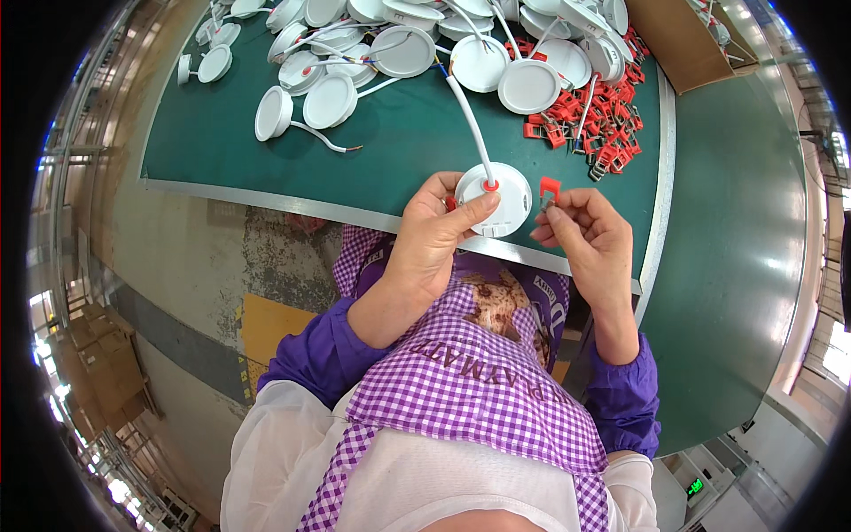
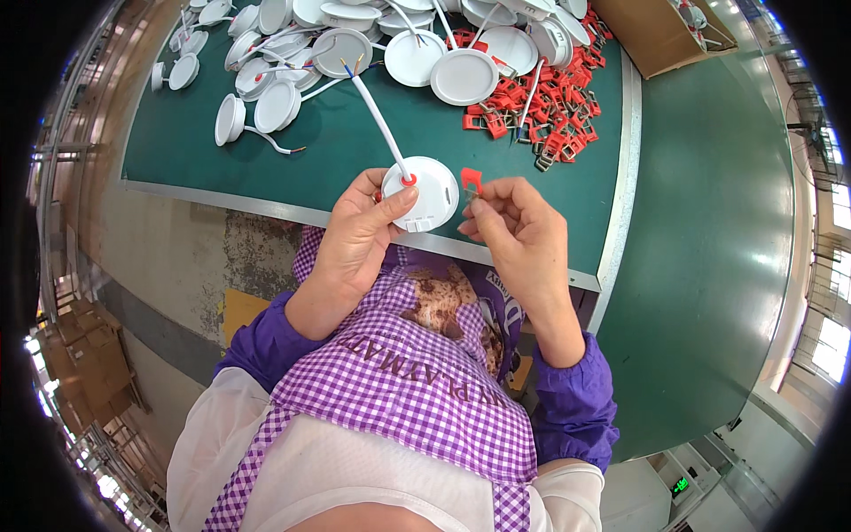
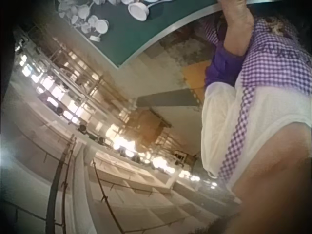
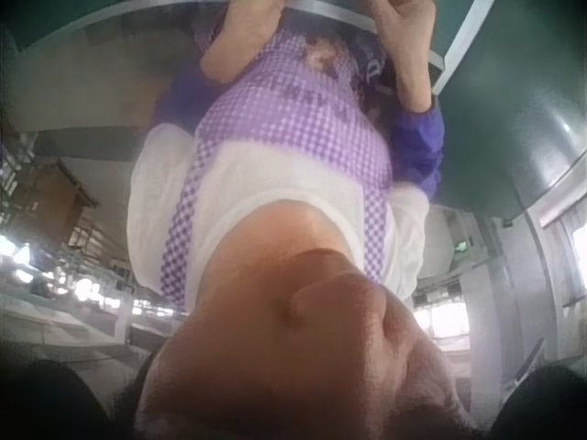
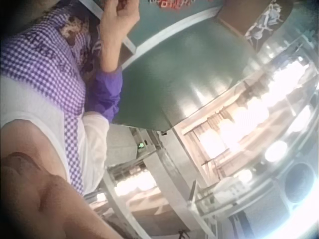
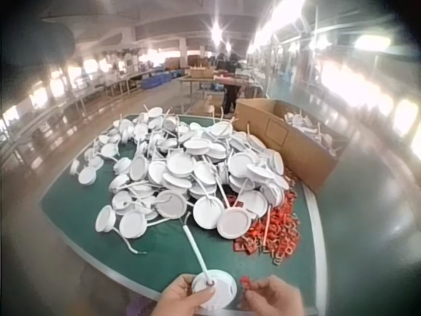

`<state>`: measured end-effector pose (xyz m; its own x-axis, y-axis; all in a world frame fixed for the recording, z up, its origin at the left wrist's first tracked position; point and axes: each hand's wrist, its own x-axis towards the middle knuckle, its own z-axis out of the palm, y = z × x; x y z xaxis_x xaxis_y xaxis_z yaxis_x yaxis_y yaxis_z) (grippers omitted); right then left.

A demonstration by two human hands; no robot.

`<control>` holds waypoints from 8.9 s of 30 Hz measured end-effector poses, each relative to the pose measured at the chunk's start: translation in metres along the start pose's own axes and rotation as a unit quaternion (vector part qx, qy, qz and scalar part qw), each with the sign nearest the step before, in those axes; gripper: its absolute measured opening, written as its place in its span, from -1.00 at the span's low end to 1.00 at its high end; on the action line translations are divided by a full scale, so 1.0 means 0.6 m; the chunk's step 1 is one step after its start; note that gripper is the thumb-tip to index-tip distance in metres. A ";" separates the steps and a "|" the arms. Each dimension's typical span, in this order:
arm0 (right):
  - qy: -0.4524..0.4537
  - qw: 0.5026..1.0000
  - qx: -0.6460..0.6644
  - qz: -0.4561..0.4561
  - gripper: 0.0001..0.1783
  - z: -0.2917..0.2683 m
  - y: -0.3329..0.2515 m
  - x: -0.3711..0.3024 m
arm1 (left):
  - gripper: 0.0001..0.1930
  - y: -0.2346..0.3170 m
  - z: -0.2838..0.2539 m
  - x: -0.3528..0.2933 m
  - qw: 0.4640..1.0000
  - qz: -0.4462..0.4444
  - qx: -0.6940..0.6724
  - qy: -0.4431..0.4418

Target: Manually assembling LED light components by attaching red clips and wiring to the fixture housing.

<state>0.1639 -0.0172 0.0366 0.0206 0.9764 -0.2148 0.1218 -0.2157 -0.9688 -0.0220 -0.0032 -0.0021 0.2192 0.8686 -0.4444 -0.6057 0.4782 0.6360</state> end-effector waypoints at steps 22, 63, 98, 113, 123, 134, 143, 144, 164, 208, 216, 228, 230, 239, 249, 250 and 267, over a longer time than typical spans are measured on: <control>0.138 0.923 -0.267 -0.238 -0.81 0.031 0.011 -0.017 | -0.65 -0.027 0.010 0.001 0.987 0.098 0.122 -0.036; -0.053 0.998 -0.033 0.012 -0.41 -0.027 -0.032 -0.039 | -0.48 0.022 0.028 -0.028 0.937 0.095 0.272 -0.199; 0.103 0.866 -0.467 -0.146 -0.77 -0.113 0.054 0.081 | -0.52 0.094 0.034 0.160 0.915 0.059 0.349 -0.191; 0.203 0.940 -0.204 -0.184 -0.89 -0.037 0.029 0.038 | -0.28 0.035 0.010 0.032 0.935 0.127 0.303 -0.136; 0.129 0.919 -0.224 -0.299 -0.85 0.012 -0.015 0.018 | -0.59 0.026 0.019 0.013 0.905 0.155 0.376 -0.126; 0.096 0.862 -0.371 -0.331 -0.75 0.023 -0.020 -0.005 | -0.62 0.028 0.040 0.004 0.828 0.264 0.487 -0.085; 0.112 0.845 -0.394 -0.343 -0.73 0.028 -0.012 -0.007 | -0.64 0.017 0.044 0.011 0.758 0.344 0.549 -0.076; 0.114 0.842 -0.400 -0.342 -0.73 0.028 -0.011 -0.008 | -0.64 0.016 0.045 0.011 0.759 0.343 0.548 -0.077; 0.071 0.934 -0.234 -0.259 -0.71 0.000 0.009 -0.002 | -0.64 0.024 0.033 0.016 0.793 0.274 0.516 -0.172; 0.101 0.860 -0.482 -0.131 -0.83 -0.077 0.050 0.071 | -0.59 0.033 0.006 0.012 0.994 -0.042 0.078 -0.061; 0.090 0.909 -0.403 -0.050 -0.85 -0.089 0.051 0.081 | -0.57 0.031 0.000 0.013 0.996 -0.060 0.052 -0.042; 0.155 0.929 -0.323 -0.097 -0.91 -0.086 0.042 0.059 | -0.71 0.020 0.004 0.015 0.993 -0.095 0.028 -0.071; 0.178 0.927 -0.302 -0.131 -0.92 -0.080 0.027 0.047 | -0.70 0.018 0.007 0.016 0.994 -0.069 0.067 -0.049; 0.117 0.974 -0.146 -0.126 -0.82 0.004 0.002 -0.007 | -0.74 -0.003 0.020 0.017 0.988 0.055 0.139 -0.035; 0.114 0.942 -0.232 -0.213 -0.82 0.032 0.010 -0.012 | -0.67 -0.021 0.018 0.019 0.964 0.174 0.202 -0.012; 0.123 0.935 -0.247 -0.222 -0.84 0.036 0.011 -0.012 | -0.68 -0.021 0.015 0.019 0.957 0.174 0.234 -0.007; 0.134 0.948 -0.205 -0.202 -0.90 0.031 0.034 0.008 | -0.72 -0.006 0.014 0.013 0.906 0.239 0.345 -0.062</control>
<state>0.1478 -0.0171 0.0134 0.1338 0.9572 0.2566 0.5484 0.1441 -0.8237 -0.0118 0.0030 -0.0027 0.1678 0.9853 0.0317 -0.0415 -0.0250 0.9988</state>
